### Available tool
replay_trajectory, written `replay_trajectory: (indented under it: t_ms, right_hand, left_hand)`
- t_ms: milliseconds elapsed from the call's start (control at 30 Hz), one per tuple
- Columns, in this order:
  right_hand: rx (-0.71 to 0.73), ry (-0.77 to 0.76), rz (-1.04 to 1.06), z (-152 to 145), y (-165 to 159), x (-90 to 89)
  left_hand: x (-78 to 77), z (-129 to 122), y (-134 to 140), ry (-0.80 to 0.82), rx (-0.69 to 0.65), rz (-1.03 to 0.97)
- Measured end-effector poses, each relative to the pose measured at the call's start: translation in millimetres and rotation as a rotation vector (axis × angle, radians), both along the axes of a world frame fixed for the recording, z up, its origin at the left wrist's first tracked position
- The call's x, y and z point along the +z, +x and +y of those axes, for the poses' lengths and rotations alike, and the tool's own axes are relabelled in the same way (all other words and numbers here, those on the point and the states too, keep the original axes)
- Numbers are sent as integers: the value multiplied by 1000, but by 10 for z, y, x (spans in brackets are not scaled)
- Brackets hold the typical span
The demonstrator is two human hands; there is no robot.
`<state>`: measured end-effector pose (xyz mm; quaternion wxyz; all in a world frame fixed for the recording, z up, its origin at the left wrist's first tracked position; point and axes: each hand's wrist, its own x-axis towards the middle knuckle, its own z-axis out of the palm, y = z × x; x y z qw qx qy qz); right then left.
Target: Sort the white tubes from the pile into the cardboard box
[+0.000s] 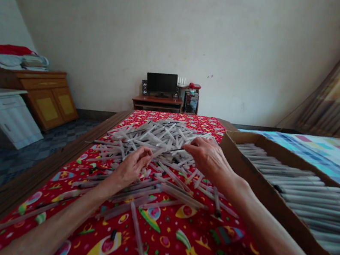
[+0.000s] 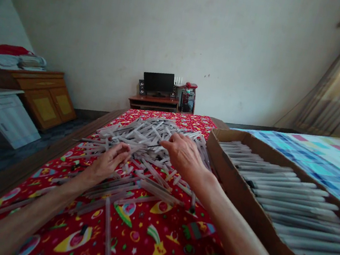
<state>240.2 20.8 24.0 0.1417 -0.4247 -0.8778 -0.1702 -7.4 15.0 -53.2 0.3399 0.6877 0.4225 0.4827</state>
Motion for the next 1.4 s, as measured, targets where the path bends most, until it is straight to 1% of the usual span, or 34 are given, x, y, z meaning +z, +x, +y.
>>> replay_trajectory:
  t_ms: [133, 267, 400, 500, 600, 700, 933, 1000, 1100, 1200, 1267, 1333, 1400]
  right_hand:
    - [-38, 56, 2, 10, 69, 41]
    - [-59, 125, -16, 12, 131, 54]
    - [-31, 173, -69, -8, 116, 29]
    - [0, 212, -95, -16, 92, 5]
    - [34, 221, -112, -12, 92, -3]
    - [30, 221, -111, -14, 96, 10]
    - [40, 179, -144, -60, 45, 60]
    - [53, 168, -137, -76, 17, 49]
    - [118, 143, -130, -114, -63, -3]
    - [169, 91, -128, -140, -144, -53]
    - [128, 92, -67, -126, -144, -53]
    - [24, 120, 49, -86, -94, -34]
    - [-81, 94, 165, -35, -30, -34]
  left_hand:
    - [7, -8, -9, 52, 47, 90]
    - [29, -22, -11, 98, 72, 262]
    - [91, -74, 35, 129, 113, 439]
    - [148, -114, 83, 164, 143, 527]
    - [180, -129, 110, 211, 165, 560]
    - [194, -133, 115, 228, 172, 571]
    - [223, -169, 136, 277, 147, 585]
    - [243, -188, 166, 284, 145, 587]
    - [286, -205, 241, 284, 124, 595]
    - [322, -169, 309, 302, 94, 625]
    - [338, -109, 318, 326, 93, 639]
    - [349, -40, 294, 347, 113, 637]
    - [357, 11, 258, 358, 138, 633]
